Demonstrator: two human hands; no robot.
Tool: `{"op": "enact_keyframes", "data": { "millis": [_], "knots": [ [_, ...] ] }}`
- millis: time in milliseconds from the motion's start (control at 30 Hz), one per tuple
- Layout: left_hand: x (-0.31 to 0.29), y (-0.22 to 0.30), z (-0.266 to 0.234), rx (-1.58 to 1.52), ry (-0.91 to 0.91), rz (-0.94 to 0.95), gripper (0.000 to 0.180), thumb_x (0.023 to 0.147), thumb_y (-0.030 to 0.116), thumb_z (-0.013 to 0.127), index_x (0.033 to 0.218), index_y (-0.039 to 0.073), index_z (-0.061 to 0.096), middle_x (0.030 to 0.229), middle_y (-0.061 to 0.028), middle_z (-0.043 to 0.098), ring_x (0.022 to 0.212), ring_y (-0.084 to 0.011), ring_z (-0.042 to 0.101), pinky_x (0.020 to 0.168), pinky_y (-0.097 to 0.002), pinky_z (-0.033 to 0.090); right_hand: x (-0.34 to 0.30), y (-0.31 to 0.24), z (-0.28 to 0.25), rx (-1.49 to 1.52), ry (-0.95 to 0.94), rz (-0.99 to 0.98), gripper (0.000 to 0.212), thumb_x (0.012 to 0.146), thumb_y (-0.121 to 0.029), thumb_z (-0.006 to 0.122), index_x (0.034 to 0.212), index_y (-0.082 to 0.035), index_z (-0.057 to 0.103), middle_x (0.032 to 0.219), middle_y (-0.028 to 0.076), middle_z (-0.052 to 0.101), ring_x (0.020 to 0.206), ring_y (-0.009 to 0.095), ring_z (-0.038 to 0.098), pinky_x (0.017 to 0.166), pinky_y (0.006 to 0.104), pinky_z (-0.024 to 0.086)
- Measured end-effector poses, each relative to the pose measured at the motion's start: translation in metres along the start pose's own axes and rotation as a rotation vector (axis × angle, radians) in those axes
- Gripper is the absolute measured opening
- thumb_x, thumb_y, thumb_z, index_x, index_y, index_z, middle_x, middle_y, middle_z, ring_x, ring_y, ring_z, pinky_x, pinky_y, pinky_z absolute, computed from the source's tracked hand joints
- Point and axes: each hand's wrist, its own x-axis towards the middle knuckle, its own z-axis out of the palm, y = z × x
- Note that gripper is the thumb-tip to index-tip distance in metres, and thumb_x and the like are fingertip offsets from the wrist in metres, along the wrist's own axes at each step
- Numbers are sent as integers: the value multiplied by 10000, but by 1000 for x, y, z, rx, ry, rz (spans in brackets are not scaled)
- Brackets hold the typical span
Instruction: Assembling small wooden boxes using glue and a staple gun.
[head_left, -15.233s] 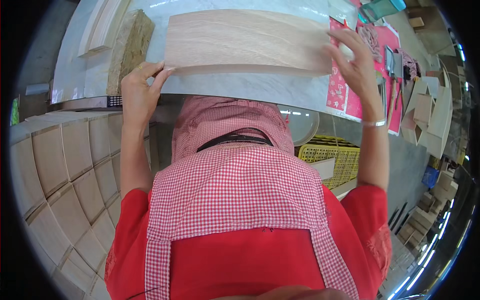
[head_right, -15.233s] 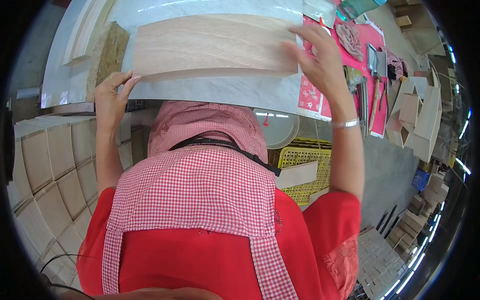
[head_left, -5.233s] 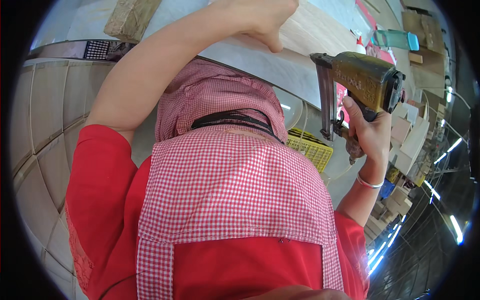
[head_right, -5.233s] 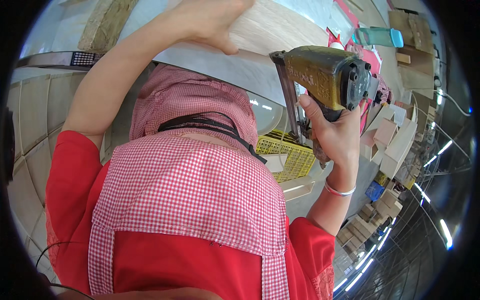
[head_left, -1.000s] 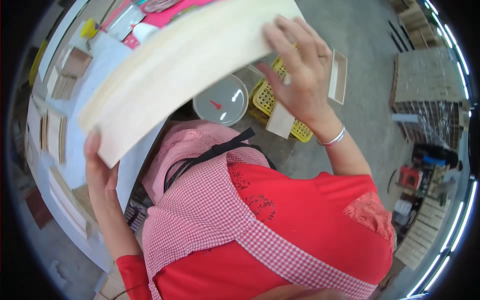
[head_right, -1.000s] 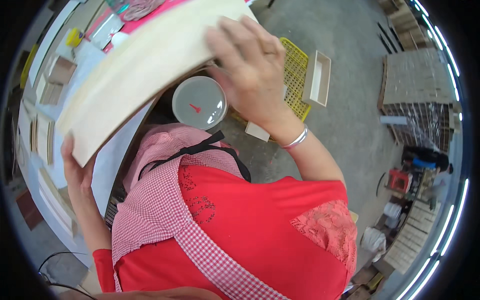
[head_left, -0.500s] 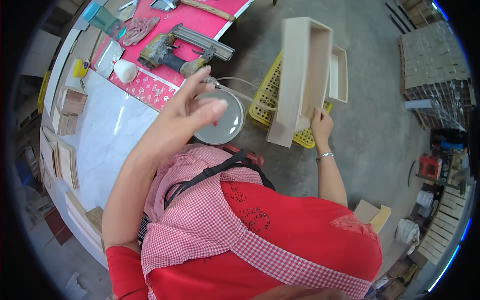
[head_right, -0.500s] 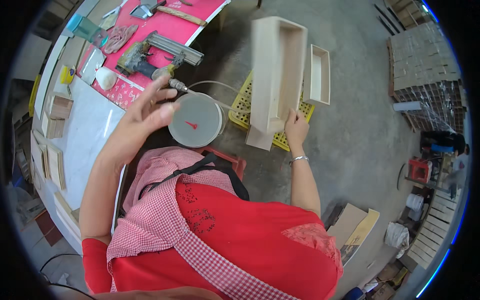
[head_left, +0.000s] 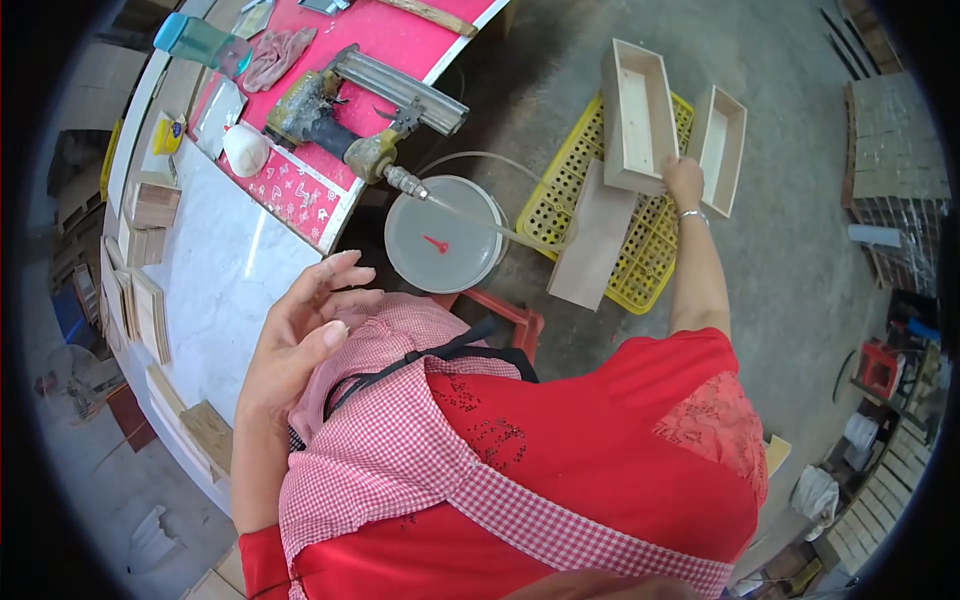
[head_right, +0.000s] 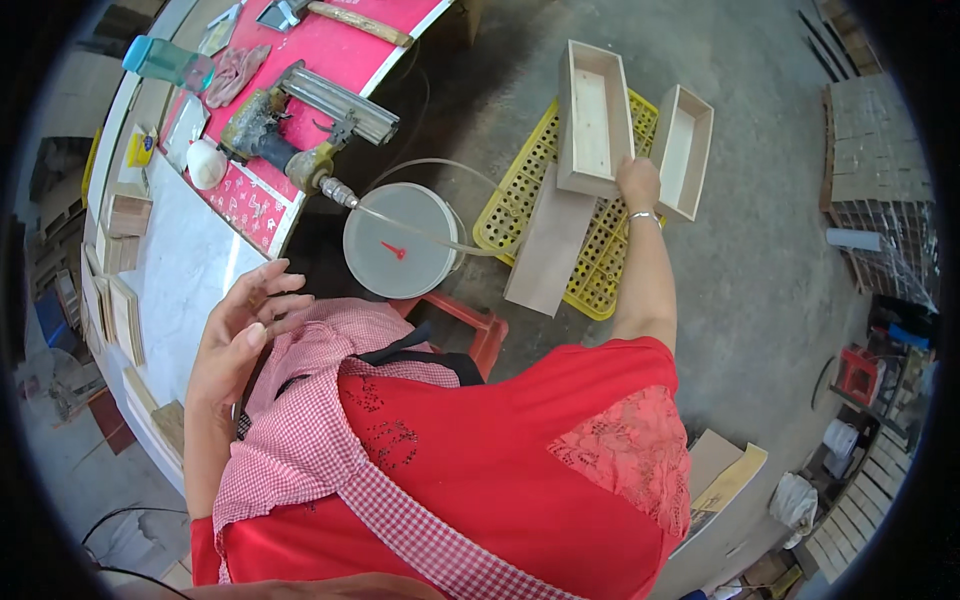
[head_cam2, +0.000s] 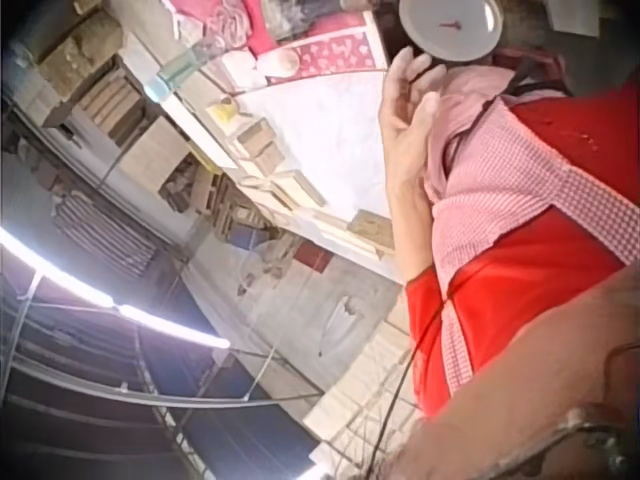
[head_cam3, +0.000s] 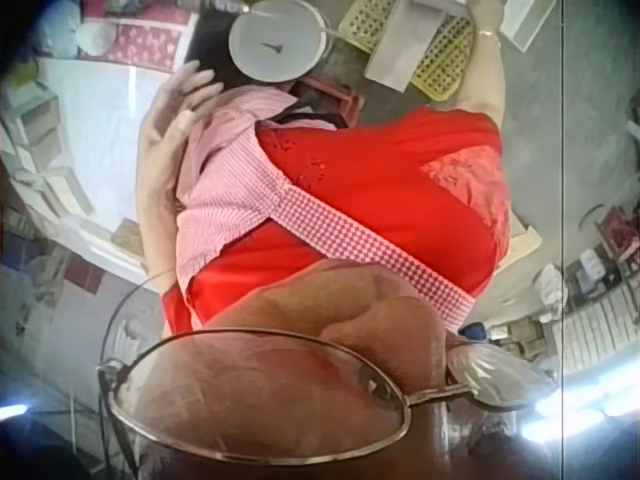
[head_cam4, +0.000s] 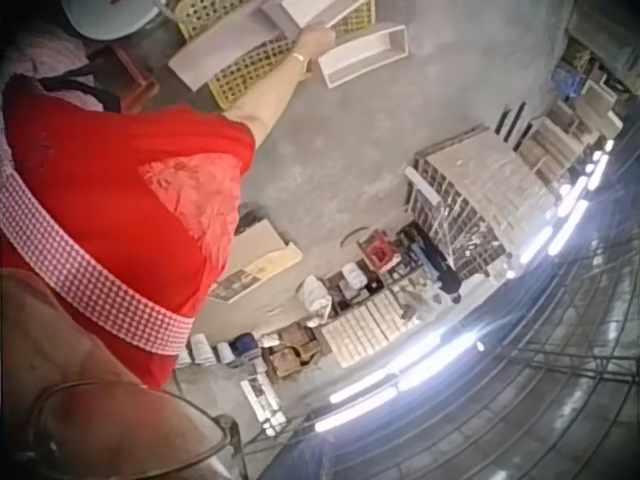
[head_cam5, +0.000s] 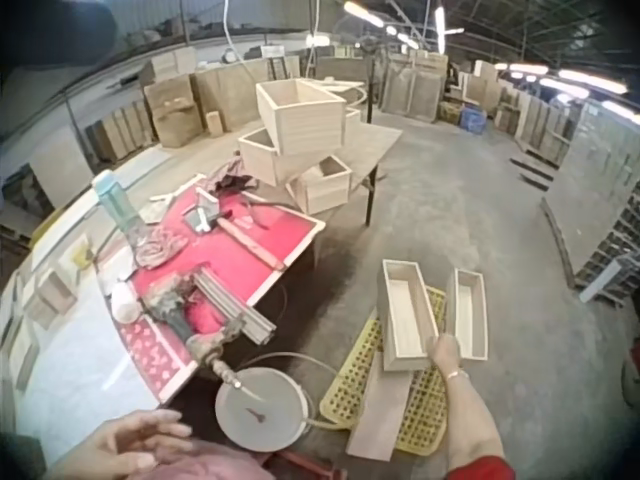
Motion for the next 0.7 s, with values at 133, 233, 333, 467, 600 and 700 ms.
{"op": "enact_keyframes", "data": {
  "millis": [133, 233, 333, 467, 600, 700],
  "knots": [
    [-6, -9, -6, -44, 90, -17, 876, 755, 461, 770, 1406, -14, 427, 1308, -166, 546, 1189, -294, 575, 1034, -413, 456, 37, 7, 3, -31, -25, -4, 414, 909, -368, 541, 994, 7, 695, 1013, 257, 682, 992, 429, 648, 890, 498, 506],
    [-8, -18, -9, -101, 151, -19, 863, 747, 451, 779, 1391, -16, 444, 1296, -174, 557, 1181, -296, 582, 1031, -415, 461, 67, 27, 3, -91, -65, -40, 398, 903, -348, 549, 1064, -6, 673, 1044, 239, 685, 1009, 421, 647, 904, 493, 504],
    [-11, -19, -11, -103, 202, -2, 850, 739, 441, 789, 1377, -15, 460, 1285, -183, 567, 1179, -298, 585, 1031, -409, 462, 63, 49, 17, -58, 49, 69, 394, 871, -314, 590, 1116, -11, 653, 1085, 280, 655, 1036, 440, 627, 904, 486, 497],
    [-14, -26, -10, -133, 213, 27, 839, 752, 391, 789, 1392, -33, 450, 1313, -190, 555, 1185, -301, 581, 999, -415, 477, 43, 46, 23, -152, -189, -32, 414, 860, -209, 586, 1206, 17, 571, 1213, 257, 616, 1154, 424, 578, 972, 480, 477],
    [-15, -24, -13, -113, 195, 61, 665, 801, 368, 752, 1295, -14, 523, 1282, -189, 565, 1172, -294, 591, 1024, -397, 468, 25, 39, 46, -136, -239, -24, 406, 850, -197, 603, 1194, 19, 577, 1266, 257, 584, 1197, 428, 546, 999, 477, 464],
    [-14, -24, -28, -71, 162, 148, 458, 867, 268, 691, 1197, -29, 575, 1227, -196, 606, 1144, -281, 601, 1002, -404, 473, 26, 117, 90, -354, 98, -175, 256, 858, -253, 575, 965, -55, 697, 1028, 253, 658, 959, 410, 638, 845, 503, 501]
  ]
}}
